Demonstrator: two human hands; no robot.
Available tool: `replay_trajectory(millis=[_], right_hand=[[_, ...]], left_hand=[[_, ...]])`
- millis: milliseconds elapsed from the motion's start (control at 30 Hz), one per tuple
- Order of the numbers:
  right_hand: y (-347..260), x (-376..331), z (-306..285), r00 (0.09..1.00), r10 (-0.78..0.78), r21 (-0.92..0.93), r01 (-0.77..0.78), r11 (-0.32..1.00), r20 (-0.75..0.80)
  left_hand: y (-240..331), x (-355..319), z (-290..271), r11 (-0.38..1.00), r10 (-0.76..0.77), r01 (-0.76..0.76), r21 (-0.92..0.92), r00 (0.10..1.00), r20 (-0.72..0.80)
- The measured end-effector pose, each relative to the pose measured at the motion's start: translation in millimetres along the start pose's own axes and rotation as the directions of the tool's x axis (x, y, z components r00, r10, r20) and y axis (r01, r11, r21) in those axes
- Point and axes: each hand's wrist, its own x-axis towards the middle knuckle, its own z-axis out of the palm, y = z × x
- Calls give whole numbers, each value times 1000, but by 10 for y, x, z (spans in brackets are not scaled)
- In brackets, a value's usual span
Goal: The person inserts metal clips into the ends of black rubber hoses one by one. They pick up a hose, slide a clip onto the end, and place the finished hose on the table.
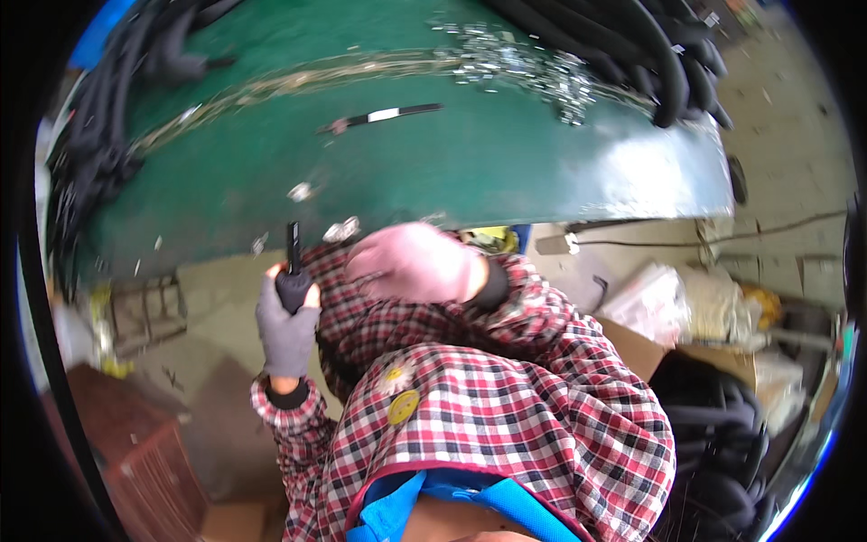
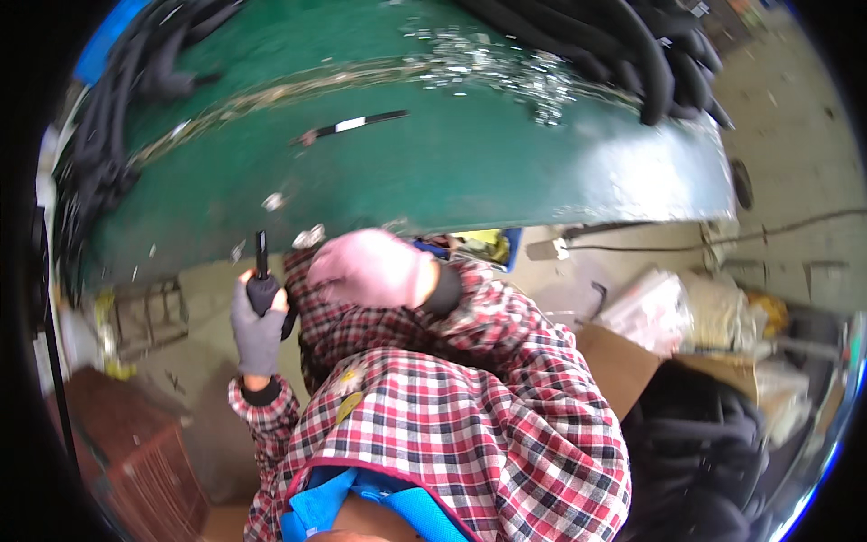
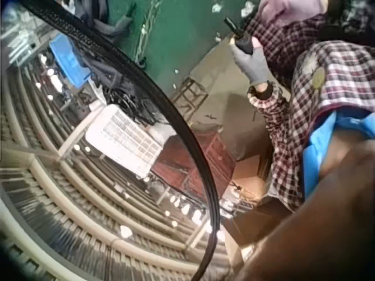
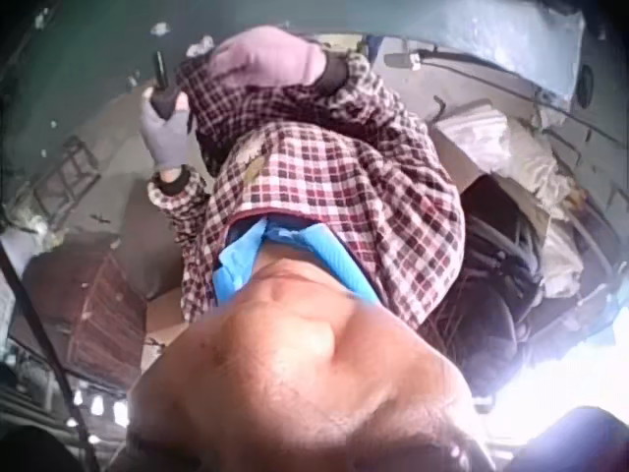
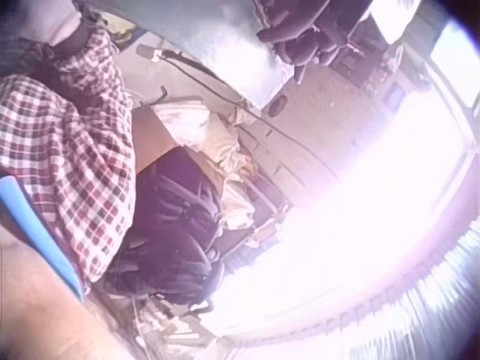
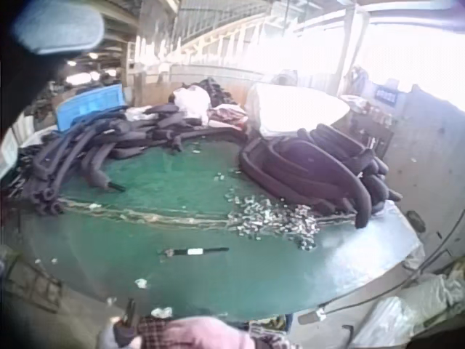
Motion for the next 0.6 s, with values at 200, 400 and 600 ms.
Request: replay_trajectory(millis=[200,400,600], right_hand=[[546,-1317,-1553,392,-14,-289,-654,699,-920],[886,-1719,-1985,477,145,-362,-802,475,-867],[650,-1306,-1505,525,269,-184,-658,731,-808]], left_hand=[[465,335,227,963,14,-35,266,997,82],[416,245,222,993,-5,-2,120,998,61],[349,296,265,980,31,-39,194,999,41]])
